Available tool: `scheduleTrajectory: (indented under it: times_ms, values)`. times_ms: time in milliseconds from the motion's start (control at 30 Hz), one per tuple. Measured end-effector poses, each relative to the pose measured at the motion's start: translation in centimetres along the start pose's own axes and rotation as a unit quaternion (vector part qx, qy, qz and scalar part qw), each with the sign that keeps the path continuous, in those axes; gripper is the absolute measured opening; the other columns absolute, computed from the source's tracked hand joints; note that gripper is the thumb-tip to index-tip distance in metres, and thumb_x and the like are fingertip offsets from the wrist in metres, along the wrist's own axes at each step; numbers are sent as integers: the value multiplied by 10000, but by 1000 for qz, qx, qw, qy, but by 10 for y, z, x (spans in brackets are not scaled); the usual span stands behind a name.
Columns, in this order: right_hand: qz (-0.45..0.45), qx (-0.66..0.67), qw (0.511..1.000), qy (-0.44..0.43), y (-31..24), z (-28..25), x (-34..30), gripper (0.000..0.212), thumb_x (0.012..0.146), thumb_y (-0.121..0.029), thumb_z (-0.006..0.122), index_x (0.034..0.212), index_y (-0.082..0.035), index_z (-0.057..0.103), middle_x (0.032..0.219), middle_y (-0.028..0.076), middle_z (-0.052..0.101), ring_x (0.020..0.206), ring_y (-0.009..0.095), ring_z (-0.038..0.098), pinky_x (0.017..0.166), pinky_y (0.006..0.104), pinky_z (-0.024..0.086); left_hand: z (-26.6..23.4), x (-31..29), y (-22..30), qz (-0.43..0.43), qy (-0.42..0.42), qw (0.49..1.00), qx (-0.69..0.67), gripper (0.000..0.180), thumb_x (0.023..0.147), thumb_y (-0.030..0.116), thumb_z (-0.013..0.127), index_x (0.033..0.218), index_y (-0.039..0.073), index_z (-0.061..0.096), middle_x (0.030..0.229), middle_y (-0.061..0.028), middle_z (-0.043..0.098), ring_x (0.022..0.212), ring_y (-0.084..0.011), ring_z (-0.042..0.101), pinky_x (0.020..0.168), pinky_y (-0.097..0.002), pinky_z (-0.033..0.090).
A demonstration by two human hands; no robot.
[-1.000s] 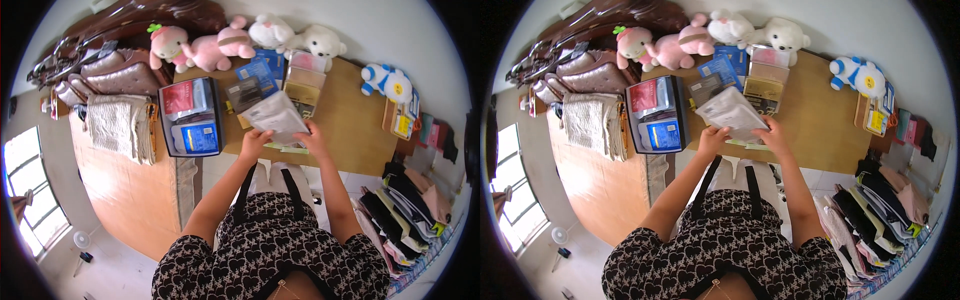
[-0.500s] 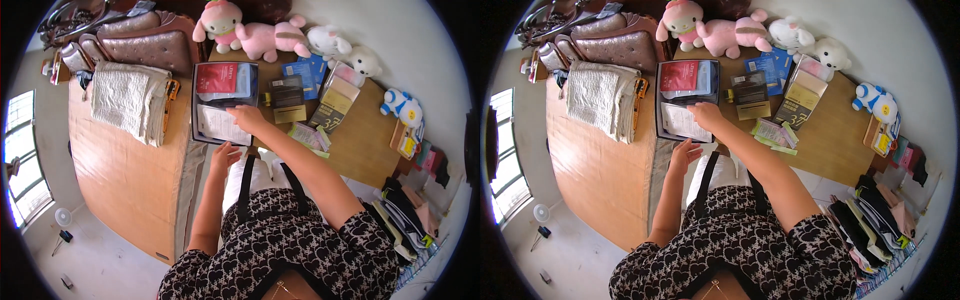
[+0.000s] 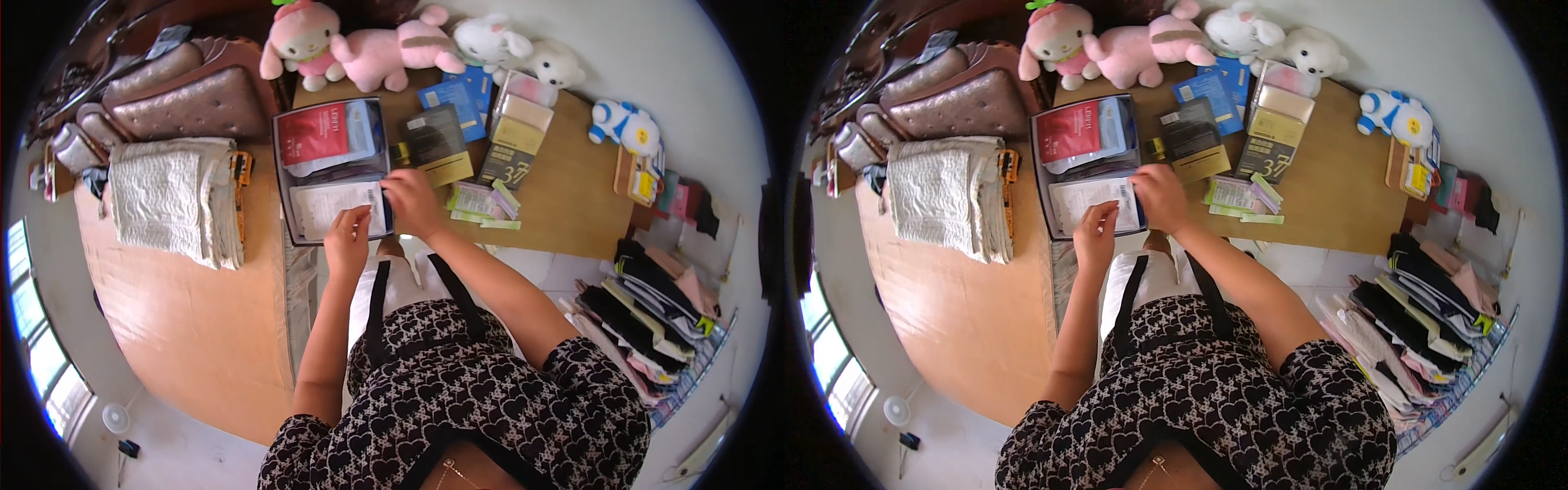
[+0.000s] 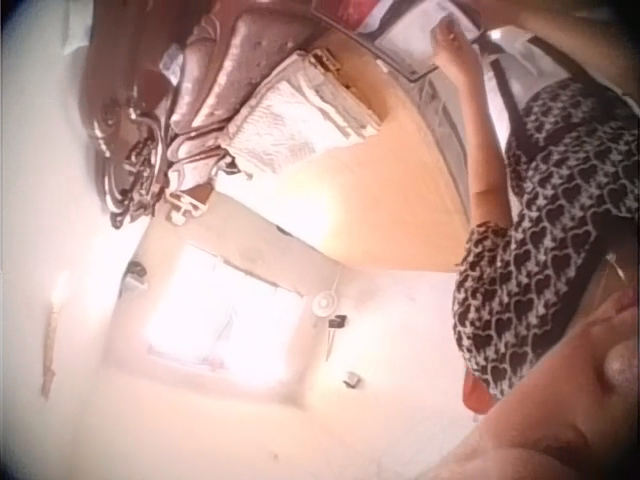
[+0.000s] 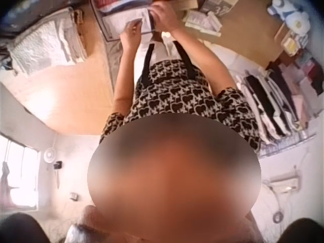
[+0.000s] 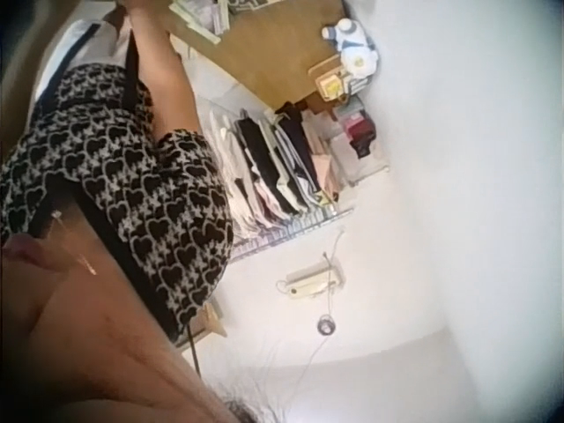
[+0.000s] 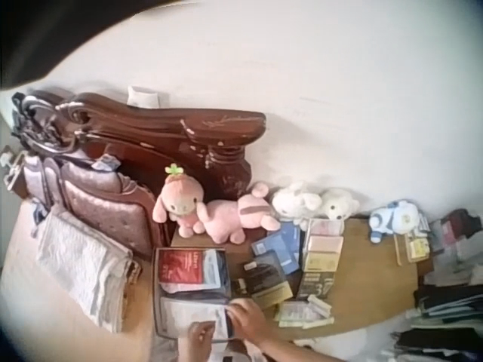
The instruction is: The person picks up skincare packets and boxes from a desk and places them into an open box, then rearranges the plush toys and items remaining on the desk.
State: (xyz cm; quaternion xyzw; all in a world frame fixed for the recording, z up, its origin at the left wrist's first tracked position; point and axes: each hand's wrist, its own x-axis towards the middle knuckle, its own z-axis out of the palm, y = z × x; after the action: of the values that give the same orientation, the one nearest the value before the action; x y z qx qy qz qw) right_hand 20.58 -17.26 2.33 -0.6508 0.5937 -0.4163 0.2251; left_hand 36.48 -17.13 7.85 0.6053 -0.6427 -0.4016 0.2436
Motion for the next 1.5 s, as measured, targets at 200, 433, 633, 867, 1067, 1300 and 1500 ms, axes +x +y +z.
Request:
scheduleTrajectory:
  times_ms: [200, 433, 633, 867, 1067, 1300, 1500]
  values:
    - [228, -201, 951, 62, 85, -90, -109, 488, 670, -72, 701, 1116, -62, 503, 1091, 152, 462, 1013, 341, 459, 855, 422, 399, 87, -7, 6, 202, -135, 969, 35, 114, 754, 71, 623, 865, 51, 640, 820, -90, 617, 746, -281, 594, 662, -345, 487]
    - [313, -297, 896, -104, 124, -143, -159, 901, 541, -169, 799, 1317, -91, 348, 1337, 105, 340, 1208, 318, 347, 961, 408, 342, 182, -21, 0, 319, -277, 893, 152, 266, 710, 48, 552, 972, 81, 589, 1020, -87, 573, 947, -276, 541, 711, -374, 490]
    - [289, -380, 866, -150, 155, -142, -176, 856, 507, -242, 802, 1254, -83, 414, 1154, 76, 449, 1096, 257, 424, 868, 390, 378, 233, -14, 13, 329, -217, 854, 339, 464, 753, 108, 559, 1211, 88, 489, 1287, -121, 410, 1207, -301, 362, 1017, -442, 274]
    - [241, -352, 883, -196, 172, -146, -196, 375, 613, -273, 743, 886, -84, 568, 895, 56, 531, 919, 232, 501, 767, 371, 388, 258, -4, 2, 322, -224, 807, 442, 548, 744, 106, 600, 1263, 90, 424, 1255, -144, 411, 1209, -302, 353, 1008, -490, 272]
    - [216, -336, 901, -171, 178, -150, -206, 242, 670, -243, 709, 798, -93, 569, 806, 58, 560, 837, 246, 548, 734, 366, 414, 267, 0, 10, 319, -206, 791, 481, 590, 723, 99, 621, 1275, 88, 413, 1207, -150, 437, 1129, -296, 404, 931, -458, 327]
    - [367, -171, 907, -118, 166, -164, -211, 241, 768, -266, 638, 827, -58, 530, 711, 157, 594, 696, 365, 565, 591, 443, 445, 254, 7, 16, 322, -222, 794, 466, 467, 675, 104, 619, 1125, 68, 499, 1032, -97, 507, 1006, -266, 442, 876, -444, 341]
    - [412, -92, 904, -63, 163, -170, -209, 295, 827, -318, 593, 842, -39, 501, 664, 149, 594, 625, 348, 576, 545, 409, 440, 206, 1, 29, 267, -217, 884, 318, 506, 586, 160, 671, 1056, 53, 518, 985, -109, 509, 979, -289, 454, 885, -425, 346]
